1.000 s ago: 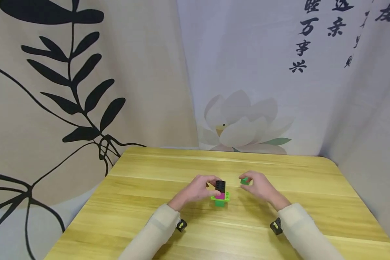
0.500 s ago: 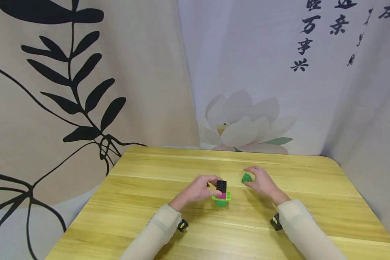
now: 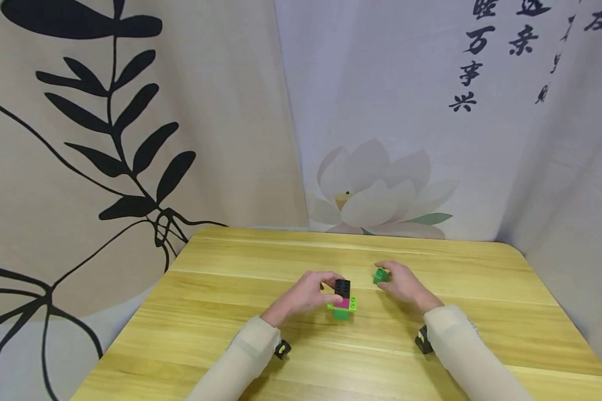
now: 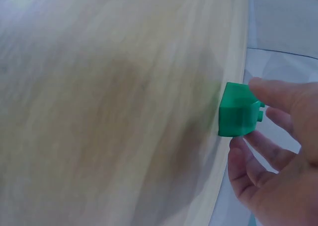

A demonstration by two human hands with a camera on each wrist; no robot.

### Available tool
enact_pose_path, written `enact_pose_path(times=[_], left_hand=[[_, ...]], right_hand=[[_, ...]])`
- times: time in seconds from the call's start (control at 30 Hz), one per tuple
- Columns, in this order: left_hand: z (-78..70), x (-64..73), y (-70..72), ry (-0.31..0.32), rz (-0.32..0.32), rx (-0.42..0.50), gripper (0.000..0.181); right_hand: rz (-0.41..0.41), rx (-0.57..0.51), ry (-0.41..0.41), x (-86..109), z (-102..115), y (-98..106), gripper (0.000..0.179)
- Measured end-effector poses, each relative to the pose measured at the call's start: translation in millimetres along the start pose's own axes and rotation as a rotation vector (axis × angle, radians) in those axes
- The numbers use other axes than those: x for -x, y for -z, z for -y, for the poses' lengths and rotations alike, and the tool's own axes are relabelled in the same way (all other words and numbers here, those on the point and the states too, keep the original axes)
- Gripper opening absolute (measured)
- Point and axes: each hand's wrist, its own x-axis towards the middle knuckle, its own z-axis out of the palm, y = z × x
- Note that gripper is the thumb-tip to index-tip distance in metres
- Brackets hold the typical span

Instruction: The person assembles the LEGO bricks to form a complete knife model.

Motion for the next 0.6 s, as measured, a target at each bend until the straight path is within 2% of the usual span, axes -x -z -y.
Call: enact_pose_path(times=[0.6], left_hand=[[0.3, 0.4, -0.5, 0.014, 0.007, 0.012, 0.041]], right_hand=[[0.018, -0.007, -0.016, -3.6, -6.1, -4.4, 0.047]])
